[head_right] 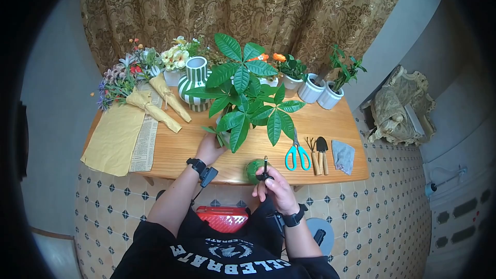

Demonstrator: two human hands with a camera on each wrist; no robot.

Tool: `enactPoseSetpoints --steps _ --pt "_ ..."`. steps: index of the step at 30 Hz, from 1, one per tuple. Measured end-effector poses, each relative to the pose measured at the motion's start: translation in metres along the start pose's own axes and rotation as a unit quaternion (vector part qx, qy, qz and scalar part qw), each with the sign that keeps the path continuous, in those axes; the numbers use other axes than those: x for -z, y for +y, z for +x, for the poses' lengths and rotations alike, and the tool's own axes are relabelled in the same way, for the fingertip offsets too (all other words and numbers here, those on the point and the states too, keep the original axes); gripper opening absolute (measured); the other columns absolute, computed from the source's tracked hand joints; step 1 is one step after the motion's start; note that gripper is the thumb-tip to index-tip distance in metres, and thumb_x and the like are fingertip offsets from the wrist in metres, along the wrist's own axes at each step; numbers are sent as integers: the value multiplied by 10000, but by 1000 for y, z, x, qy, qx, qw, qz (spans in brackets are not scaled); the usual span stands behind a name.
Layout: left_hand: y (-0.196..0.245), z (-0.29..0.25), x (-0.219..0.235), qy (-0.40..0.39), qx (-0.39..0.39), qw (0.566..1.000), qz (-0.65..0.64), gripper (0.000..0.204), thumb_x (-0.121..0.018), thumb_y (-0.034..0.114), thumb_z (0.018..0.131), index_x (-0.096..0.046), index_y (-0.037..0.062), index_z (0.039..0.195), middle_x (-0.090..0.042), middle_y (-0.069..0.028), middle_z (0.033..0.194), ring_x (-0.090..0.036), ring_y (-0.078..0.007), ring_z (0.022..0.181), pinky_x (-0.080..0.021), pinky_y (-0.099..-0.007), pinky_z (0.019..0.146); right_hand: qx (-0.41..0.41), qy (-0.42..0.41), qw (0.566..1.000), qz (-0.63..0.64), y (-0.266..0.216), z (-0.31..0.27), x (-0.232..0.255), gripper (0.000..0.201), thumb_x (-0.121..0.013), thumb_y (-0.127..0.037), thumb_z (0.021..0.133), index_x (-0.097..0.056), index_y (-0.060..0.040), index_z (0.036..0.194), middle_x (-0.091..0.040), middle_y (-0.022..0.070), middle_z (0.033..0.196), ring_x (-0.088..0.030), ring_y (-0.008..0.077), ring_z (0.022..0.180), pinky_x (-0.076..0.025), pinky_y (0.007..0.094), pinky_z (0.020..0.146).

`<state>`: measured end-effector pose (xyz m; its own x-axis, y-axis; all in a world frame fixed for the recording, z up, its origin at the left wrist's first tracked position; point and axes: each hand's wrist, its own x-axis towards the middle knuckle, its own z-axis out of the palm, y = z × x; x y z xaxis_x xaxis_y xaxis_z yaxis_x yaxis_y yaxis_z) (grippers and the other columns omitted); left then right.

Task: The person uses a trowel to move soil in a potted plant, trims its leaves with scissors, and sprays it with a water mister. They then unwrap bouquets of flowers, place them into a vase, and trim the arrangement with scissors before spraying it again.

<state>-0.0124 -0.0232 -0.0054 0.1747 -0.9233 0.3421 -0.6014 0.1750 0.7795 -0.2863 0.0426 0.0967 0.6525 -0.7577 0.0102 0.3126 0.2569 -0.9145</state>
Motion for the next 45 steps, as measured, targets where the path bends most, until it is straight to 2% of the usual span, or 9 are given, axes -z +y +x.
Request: enactPoseSetpoints --steps 4,11,15,21,26,33,39,45 --pt "5 -1 3 2 0 1000 2 504 -768 216 705 -515 5 1087 -608 -159 955 -579 -331 929 -469 -419 816 -13 44 999 -28 3 1 7 297 -518 -263 943 -476 -47 1142 -523 47 609 -569 175 634 -441 298 696" --pt "3 -1 1 5 3 1000 -3 490 -770 218 702 -522 5 1067 -610 -150 941 -583 -327 929 -469 -417 817 27 73 997 30 2 1 12 294 -496 -282 951 -486 -49 1129 -502 46 586 -564 184 640 -440 304 696" --pt "2 -1 1 0 9 1000 -1 491 -772 221 700 -524 6 1066 -608 -154 945 -581 -328 932 -469 -417 819 23 106 993 56 0 2 9 286 -469 -285 965 -488 -45 1118 -499 49 581 -553 181 621 -455 308 690" --pt "-2 0 -2 5 -1 1000 5 503 -773 222 699 -522 5 1078 -608 -160 958 -578 -335 941 -467 -419 823 8 119 993 15 3 4 11 206 -456 -221 975 -494 -53 1088 -494 39 573 -532 158 575 -471 309 690" --pt "-2 0 -2 -4 3 1000 5 513 -770 222 701 -517 5 1091 -607 -165 970 -574 -340 953 -466 -423 829 4 109 994 19 3 3 11 221 -469 -231 970 -496 -53 1097 -502 42 576 -546 168 596 -464 306 692" --pt "-2 0 -2 -5 6 1000 8 508 -765 225 705 -518 7 1091 -607 -169 978 -571 -344 958 -464 -425 835 3 69 997 44 5 1 9 346 -511 -315 940 -483 -41 1148 -511 60 585 -564 195 641 -449 315 716" --pt "-2 0 -2 -6 9 1000 0 513 -766 233 706 -518 7 1095 -609 -172 985 -568 -349 970 -460 -428 844 -8 7 1000 28 5 0 8 382 -528 -316 928 -462 -35 1179 -527 57 615 -578 186 662 -452 309 725" --pt "-6 0 -4 2 -3 1000 13 514 -770 237 705 -521 9 1092 -610 -167 974 -573 -343 956 -462 -427 835 -26 -5 1000 5 4 -1 6 394 -548 -308 921 -460 -33 1189 -547 48 638 -593 167 688 -456 285 735"
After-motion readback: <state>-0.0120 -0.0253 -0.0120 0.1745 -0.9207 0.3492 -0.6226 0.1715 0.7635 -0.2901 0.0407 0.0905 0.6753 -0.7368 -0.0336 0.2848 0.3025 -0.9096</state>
